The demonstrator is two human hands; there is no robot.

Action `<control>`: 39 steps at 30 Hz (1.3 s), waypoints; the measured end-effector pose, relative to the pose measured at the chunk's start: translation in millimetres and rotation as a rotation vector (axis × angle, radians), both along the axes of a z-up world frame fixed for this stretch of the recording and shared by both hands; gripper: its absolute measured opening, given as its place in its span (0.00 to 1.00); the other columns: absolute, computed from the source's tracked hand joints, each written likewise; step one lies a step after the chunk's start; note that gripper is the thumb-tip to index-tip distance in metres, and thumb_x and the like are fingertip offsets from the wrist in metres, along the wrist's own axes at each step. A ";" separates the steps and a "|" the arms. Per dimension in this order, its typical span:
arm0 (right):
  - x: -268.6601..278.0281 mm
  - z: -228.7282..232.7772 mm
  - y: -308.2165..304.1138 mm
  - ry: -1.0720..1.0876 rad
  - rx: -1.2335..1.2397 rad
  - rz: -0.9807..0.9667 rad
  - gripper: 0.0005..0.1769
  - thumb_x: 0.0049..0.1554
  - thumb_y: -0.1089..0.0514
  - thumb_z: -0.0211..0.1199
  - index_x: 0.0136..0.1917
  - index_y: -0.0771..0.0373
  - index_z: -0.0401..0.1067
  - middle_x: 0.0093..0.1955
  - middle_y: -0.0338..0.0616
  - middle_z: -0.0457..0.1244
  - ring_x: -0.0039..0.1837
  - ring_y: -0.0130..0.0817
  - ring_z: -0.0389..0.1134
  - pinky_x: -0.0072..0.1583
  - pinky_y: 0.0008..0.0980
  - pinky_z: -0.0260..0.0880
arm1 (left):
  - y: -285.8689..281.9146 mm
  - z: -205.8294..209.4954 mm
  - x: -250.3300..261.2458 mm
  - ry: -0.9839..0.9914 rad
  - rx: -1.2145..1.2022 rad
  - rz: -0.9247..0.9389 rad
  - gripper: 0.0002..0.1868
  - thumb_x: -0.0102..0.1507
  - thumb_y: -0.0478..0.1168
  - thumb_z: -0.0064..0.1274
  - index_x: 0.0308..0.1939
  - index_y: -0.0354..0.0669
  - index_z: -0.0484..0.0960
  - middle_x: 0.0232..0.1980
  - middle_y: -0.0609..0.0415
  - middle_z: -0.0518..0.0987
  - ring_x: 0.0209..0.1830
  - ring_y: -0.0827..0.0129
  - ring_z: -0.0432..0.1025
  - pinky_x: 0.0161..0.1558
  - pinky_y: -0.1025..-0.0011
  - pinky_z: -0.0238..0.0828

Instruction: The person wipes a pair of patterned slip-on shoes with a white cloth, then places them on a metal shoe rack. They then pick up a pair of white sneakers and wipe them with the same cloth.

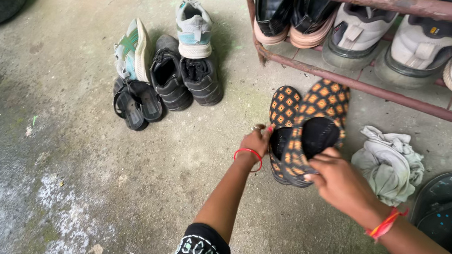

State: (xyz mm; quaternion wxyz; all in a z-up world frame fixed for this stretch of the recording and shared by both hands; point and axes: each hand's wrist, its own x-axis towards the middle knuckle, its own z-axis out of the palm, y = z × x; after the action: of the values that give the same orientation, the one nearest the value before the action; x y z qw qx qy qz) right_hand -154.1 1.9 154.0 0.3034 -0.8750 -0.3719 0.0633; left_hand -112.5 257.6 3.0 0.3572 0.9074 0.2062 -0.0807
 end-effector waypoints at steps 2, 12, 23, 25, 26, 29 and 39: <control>-7.5 5.6 15.3 -0.060 0.049 0.063 0.13 0.47 0.66 0.63 0.47 0.72 0.76 0.47 0.49 0.69 0.55 0.44 0.68 0.59 0.42 0.68 | 10.4 3.9 1.7 0.015 -0.324 0.160 0.33 0.68 0.63 0.39 0.68 0.46 0.69 0.50 0.40 0.84 0.47 0.45 0.80 0.48 0.54 0.75; -3.9 -12.8 111.8 -0.082 -0.185 0.251 0.09 0.50 0.66 0.62 0.46 0.66 0.77 0.47 0.47 0.67 0.58 0.44 0.66 0.61 0.39 0.68 | 86.7 26.6 -9.4 -0.157 -0.858 0.393 0.33 0.67 0.64 0.41 0.64 0.44 0.75 0.47 0.53 0.83 0.36 0.65 0.78 0.38 0.66 0.78; 16.9 -65.7 135.3 -0.082 -0.231 0.207 0.16 0.50 0.64 0.63 0.54 0.62 0.77 0.56 0.47 0.66 0.66 0.42 0.64 0.65 0.37 0.66 | 87.0 -16.5 -22.2 -0.203 -0.162 0.262 0.35 0.61 0.59 0.58 0.65 0.41 0.73 0.57 0.39 0.82 0.58 0.48 0.77 0.59 0.60 0.71; 11.1 -66.1 127.9 -0.117 -0.210 0.174 0.22 0.50 0.67 0.61 0.59 0.58 0.76 0.60 0.44 0.65 0.69 0.41 0.62 0.68 0.37 0.64 | 73.1 -9.7 -26.4 -0.252 -0.110 0.252 0.37 0.61 0.59 0.58 0.67 0.41 0.71 0.58 0.37 0.80 0.59 0.44 0.76 0.59 0.58 0.71; 11.4 -63.0 124.8 -0.138 -0.200 0.158 0.25 0.50 0.69 0.60 0.61 0.55 0.76 0.62 0.43 0.64 0.70 0.41 0.61 0.69 0.37 0.63 | 63.5 -2.6 -29.5 -0.289 -0.081 0.246 0.38 0.62 0.60 0.58 0.68 0.41 0.70 0.60 0.35 0.78 0.59 0.42 0.75 0.60 0.57 0.71; 6.8 -47.0 106.1 -0.227 -0.092 0.011 0.28 0.49 0.53 0.68 0.63 0.60 0.73 0.69 0.49 0.58 0.72 0.48 0.55 0.72 0.48 0.57 | 37.3 29.4 -47.8 -0.406 -0.027 0.249 0.40 0.63 0.62 0.57 0.69 0.40 0.67 0.68 0.34 0.69 0.60 0.38 0.73 0.59 0.53 0.71; -13.5 -35.8 58.1 0.049 -0.434 -0.243 0.52 0.36 0.37 0.82 0.70 0.50 0.68 0.85 0.61 0.31 0.80 0.63 0.39 0.75 0.57 0.52 | -8.0 115.5 -106.4 -0.097 0.169 -0.035 0.52 0.43 0.64 0.74 0.62 0.37 0.73 0.79 0.25 0.38 0.48 0.36 0.78 0.56 0.54 0.74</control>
State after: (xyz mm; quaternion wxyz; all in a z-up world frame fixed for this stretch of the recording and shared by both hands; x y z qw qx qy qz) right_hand -167.6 60.1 118.2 0.1230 -0.9561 -0.2343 0.1261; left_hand -218.9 249.7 118.5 0.2878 0.9405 0.1787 -0.0252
